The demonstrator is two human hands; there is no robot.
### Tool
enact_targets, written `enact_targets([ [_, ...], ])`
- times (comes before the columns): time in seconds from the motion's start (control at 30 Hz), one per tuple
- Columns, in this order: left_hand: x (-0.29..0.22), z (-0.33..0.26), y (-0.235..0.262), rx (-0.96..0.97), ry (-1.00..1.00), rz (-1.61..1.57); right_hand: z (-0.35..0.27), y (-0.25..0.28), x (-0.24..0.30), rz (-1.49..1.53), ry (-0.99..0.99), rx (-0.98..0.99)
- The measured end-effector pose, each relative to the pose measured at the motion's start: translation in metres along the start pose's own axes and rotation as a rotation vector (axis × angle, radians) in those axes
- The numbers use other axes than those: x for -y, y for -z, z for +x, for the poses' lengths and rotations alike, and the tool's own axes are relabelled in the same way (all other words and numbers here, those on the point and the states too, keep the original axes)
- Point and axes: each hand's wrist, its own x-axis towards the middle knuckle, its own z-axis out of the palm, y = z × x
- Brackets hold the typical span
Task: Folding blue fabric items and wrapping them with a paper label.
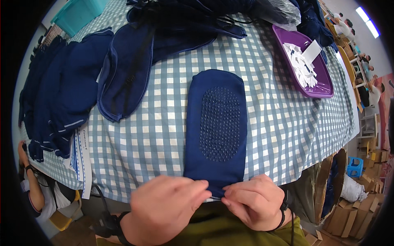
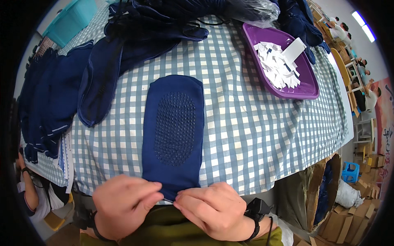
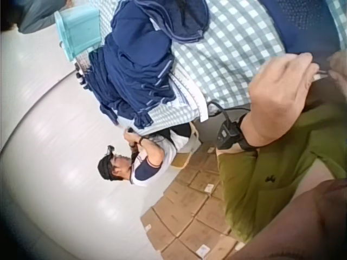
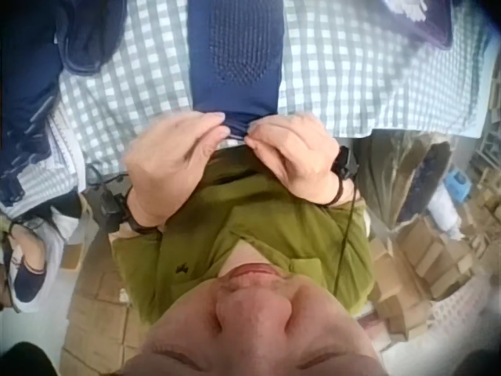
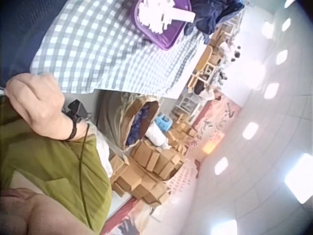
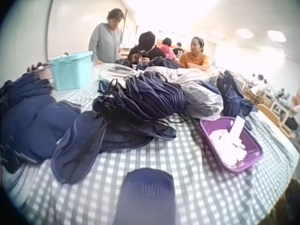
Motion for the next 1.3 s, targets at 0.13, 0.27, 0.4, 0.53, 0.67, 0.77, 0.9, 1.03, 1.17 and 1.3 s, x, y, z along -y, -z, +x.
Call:
enact_targets([
  [0.13, -0.003, 0.011, 0.001, -0.017, 0.118, 0.037, 0.013, 0.001, 0.017, -0.006, -0.244, -0.020],
  [0.27, 0.002, -0.003, -0.005, 0.015, -0.318, 0.211, 0.041, 0.015, 0.014, -0.115, -0.241, 0.145],
  [0.4, -0.007, 0.006, 0.003, 0.004, -0.381, 0.222, 0.042, 0.019, 0.000, 0.037, -0.310, 0.214],
  [0.53, -0.018, 0.008, 0.004, 0.053, -0.322, 0.266, 0.041, 0.024, 0.002, 0.061, -0.347, 0.198],
  [0.67, -0.019, 0.011, -0.004, 0.059, -0.328, 0.404, 0.036, 0.018, -0.001, -0.051, -0.235, 0.093],
  [0.77, -0.013, 0.008, -0.013, 0.051, -0.315, 0.508, 0.021, 0.005, 0.000, -0.083, -0.049, -0.021],
  [0.9, -0.006, 0.026, -0.009, 0.286, -0.147, 0.314, 0.026, 0.009, 0.018, -0.134, -0.054, -0.020],
  [1.03, -0.009, 0.022, 0.004, 0.283, -0.017, 0.166, 0.019, 0.009, 0.018, -0.129, -0.106, 0.078],
  [1.17, 0.006, 0.031, -0.002, 0.006, -0.160, 0.078, 0.031, 0.003, 0.016, -0.093, -0.306, 0.039],
  [1.3, 0.002, 0.013, -0.008, -0.018, -0.431, 0.261, 0.050, 0.007, 0.012, -0.124, -0.310, 0.026],
])
